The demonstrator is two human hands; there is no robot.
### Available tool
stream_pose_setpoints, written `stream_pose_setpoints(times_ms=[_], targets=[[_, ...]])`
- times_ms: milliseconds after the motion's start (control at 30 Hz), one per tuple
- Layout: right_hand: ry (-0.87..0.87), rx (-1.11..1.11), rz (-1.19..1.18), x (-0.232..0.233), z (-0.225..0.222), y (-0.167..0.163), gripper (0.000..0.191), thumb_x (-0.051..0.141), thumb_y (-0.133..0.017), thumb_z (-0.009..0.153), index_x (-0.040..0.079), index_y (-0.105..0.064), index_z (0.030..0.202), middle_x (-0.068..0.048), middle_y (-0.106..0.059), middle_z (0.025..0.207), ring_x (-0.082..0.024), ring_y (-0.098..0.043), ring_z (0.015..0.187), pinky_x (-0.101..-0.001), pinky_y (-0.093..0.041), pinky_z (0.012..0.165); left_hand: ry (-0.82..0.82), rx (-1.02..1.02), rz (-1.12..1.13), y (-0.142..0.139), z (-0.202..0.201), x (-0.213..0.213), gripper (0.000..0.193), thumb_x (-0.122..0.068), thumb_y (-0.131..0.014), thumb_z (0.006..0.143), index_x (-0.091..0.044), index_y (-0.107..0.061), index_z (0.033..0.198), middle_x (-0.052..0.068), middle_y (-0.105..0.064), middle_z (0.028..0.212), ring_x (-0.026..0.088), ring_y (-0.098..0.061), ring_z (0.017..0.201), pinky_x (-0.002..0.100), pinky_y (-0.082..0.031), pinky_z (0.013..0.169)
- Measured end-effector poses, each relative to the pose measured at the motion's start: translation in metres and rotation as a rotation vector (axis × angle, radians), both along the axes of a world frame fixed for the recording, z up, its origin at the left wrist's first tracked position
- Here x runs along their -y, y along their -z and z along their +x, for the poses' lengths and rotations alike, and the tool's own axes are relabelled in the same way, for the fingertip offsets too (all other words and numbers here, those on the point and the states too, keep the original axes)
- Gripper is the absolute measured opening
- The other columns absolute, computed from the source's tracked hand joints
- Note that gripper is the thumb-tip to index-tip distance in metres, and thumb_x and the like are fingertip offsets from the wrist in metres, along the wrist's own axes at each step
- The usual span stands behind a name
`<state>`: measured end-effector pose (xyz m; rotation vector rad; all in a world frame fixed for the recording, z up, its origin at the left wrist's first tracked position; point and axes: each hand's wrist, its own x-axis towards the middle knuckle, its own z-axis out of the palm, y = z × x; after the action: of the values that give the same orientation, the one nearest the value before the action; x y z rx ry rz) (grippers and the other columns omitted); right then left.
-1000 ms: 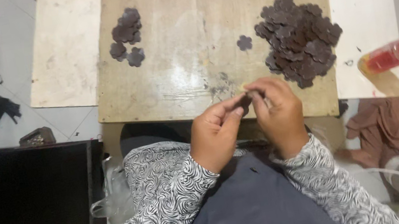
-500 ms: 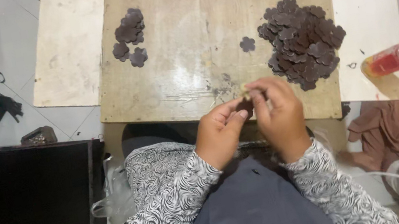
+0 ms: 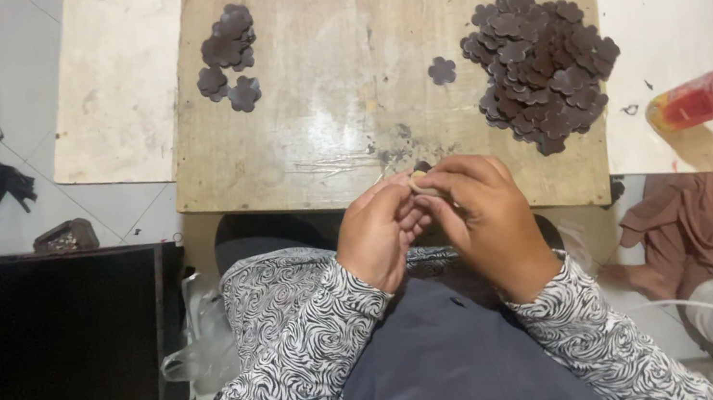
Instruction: The person sits on the floor at a low table and smooths small dark flower-shaped cut pieces one at a time, rubbing each piece with a small sponge block held in one hand while holding the piece in the other, then sets finished pieces on the table. Midway they pour liquid from a plastic bottle onto the sponge and continue smoothing pieces.
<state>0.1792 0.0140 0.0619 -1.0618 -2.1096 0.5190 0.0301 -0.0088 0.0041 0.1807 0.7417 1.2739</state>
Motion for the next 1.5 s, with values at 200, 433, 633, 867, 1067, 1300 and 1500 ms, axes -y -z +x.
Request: stream_pose_setpoints(times_ms=[200, 433, 633, 867, 1067, 1300, 1500], targets=[[0.034, 0.089, 0.010, -0.006, 0.017, -0.014, 0.018, 0.005, -0.077, 0.085, 0.005, -0.077, 0.103, -0.011, -0.070, 0.107, -0.030, -0.064, 0.104, -0.0399, -0.052, 0.090, 0.000, -0.081, -0.136, -0.005, -0.006, -0.005, 0.028, -0.016, -0.050, 0.100, 0.003, -0.062, 0.116, 0.004, -0.069, 0.092, 0.012, -0.067, 0.082, 0.028, -0.057, 0.078], [0.003, -0.009, 0.015, 0.006, -0.001, -0.011, 0.019, 0.002, -0.076, 0.086, 0.005, -0.076, 0.105, -0.012, -0.070, 0.108, -0.029, -0.065, 0.103, -0.0379, -0.053, 0.089, 0.016, -0.066, 0.032, -0.006, -0.004, -0.001, 0.039, -0.018, -0.054, 0.109, 0.009, -0.057, 0.137, 0.005, -0.066, 0.100, 0.010, -0.060, 0.082, 0.029, -0.051, 0.077], [0.107, -0.115, -0.132, -0.003, 0.009, -0.010, 0.017, 0.002, -0.076, 0.089, 0.005, -0.074, 0.106, -0.011, -0.070, 0.109, -0.023, -0.068, 0.097, -0.0341, -0.055, 0.086, 0.006, -0.094, -0.114, -0.017, -0.011, -0.001, 0.042, -0.019, -0.049, 0.100, 0.006, -0.054, 0.134, 0.008, -0.071, 0.106, 0.014, -0.071, 0.094, 0.033, -0.058, 0.091], [0.141, -0.019, 0.174, 0.001, 0.009, -0.005, 0.015, 0.004, -0.075, 0.091, 0.002, -0.074, 0.106, -0.013, -0.069, 0.112, -0.025, -0.064, 0.107, -0.0363, -0.052, 0.093, 0.010, -0.029, -0.028, -0.021, -0.005, -0.002, 0.022, -0.015, -0.049, 0.107, 0.001, -0.057, 0.121, 0.011, -0.061, 0.110, 0.020, -0.064, 0.101, 0.040, -0.058, 0.097], [0.097, -0.828, -0.737, -0.011, 0.017, 0.015, 0.023, 0.009, -0.065, 0.102, 0.005, -0.064, 0.125, -0.005, -0.068, 0.107, -0.013, -0.065, 0.093, -0.0272, -0.056, 0.084, -0.010, 0.008, -0.025, -0.022, -0.014, -0.001, 0.024, -0.015, -0.036, 0.103, 0.000, -0.052, 0.113, 0.013, -0.071, 0.123, 0.020, -0.066, 0.117, 0.039, -0.052, 0.103], [-0.004, -0.751, -0.793, 0.001, 0.004, 0.013, 0.027, 0.011, -0.061, 0.099, -0.002, -0.065, 0.123, -0.007, -0.067, 0.122, -0.015, -0.068, 0.109, -0.0283, -0.057, 0.095, -0.025, 0.013, 0.065, -0.004, 0.002, -0.004, 0.022, -0.015, -0.045, 0.110, -0.004, -0.055, 0.126, 0.011, -0.065, 0.118, 0.018, -0.067, 0.103, 0.033, -0.055, 0.090], [0.008, -0.355, -0.320, 0.008, -0.007, 0.006, 0.024, 0.001, -0.069, 0.094, 0.001, -0.071, 0.118, -0.011, -0.057, 0.127, -0.017, -0.067, 0.112, -0.0274, -0.062, 0.089, 0.023, -0.216, 0.101, -0.008, -0.006, -0.003, 0.033, -0.018, -0.057, 0.107, -0.007, -0.064, 0.137, 0.004, -0.069, 0.107, 0.010, -0.063, 0.087, 0.023, -0.052, 0.074]])
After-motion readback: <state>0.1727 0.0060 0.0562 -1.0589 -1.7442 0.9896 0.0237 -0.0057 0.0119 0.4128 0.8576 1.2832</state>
